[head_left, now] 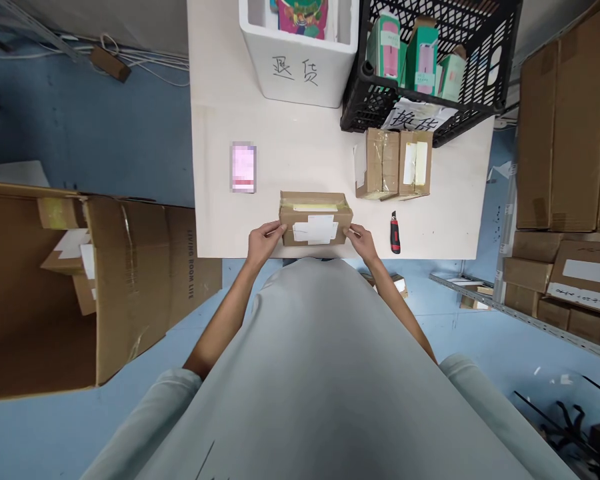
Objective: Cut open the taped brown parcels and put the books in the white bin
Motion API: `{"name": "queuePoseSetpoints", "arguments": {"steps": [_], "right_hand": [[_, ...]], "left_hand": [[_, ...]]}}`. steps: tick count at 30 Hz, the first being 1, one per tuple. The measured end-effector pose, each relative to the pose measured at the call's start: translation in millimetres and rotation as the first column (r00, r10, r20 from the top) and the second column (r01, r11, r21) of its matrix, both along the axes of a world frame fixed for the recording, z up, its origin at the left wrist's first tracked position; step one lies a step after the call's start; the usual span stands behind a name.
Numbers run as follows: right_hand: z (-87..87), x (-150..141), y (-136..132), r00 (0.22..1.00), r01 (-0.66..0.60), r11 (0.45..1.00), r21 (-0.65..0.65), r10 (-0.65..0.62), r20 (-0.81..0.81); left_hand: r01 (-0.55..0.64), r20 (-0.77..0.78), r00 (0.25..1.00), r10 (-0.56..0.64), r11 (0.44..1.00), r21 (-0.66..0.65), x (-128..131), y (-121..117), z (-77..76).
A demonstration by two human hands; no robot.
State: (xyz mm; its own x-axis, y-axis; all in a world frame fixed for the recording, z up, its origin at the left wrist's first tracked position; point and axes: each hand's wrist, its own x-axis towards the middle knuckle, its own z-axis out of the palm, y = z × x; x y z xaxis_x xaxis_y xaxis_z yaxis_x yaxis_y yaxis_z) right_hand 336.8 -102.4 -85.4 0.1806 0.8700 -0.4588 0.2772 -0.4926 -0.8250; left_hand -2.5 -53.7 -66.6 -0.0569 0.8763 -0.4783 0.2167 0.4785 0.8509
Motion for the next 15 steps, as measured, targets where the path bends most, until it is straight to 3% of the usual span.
{"name": "queuePoseSetpoints", "arguments": {"steps": [2,5,10,15], "right_hand": [[5.2,0,4,1.000,-0.003,1.000,0.007,0.003,0.015],[5.0,-3,10,0.999,0.008,1.000,-0.021,-0.007,0.046],[-5.4,-7,14,0.998,-0.027,0.998,-0.051,0.030,0.060],[-7.2,-7,8,0.994,-0.068,0.996,-0.066,0.073,0.080]], "left_hand": [[0.007,-0.049,0.999,-0.006,1.000,0.018,-2,3,0.0],[0.015,-0.108,0.994,-0.023,0.997,-0.072,-2,8,-6.6],[0.024,-0.044,0.999,-0.030,0.991,-0.135,2,13,-19.8],[0.066,-0.031,0.997,-0.071,0.985,-0.158,2,4,-22.9]]}}
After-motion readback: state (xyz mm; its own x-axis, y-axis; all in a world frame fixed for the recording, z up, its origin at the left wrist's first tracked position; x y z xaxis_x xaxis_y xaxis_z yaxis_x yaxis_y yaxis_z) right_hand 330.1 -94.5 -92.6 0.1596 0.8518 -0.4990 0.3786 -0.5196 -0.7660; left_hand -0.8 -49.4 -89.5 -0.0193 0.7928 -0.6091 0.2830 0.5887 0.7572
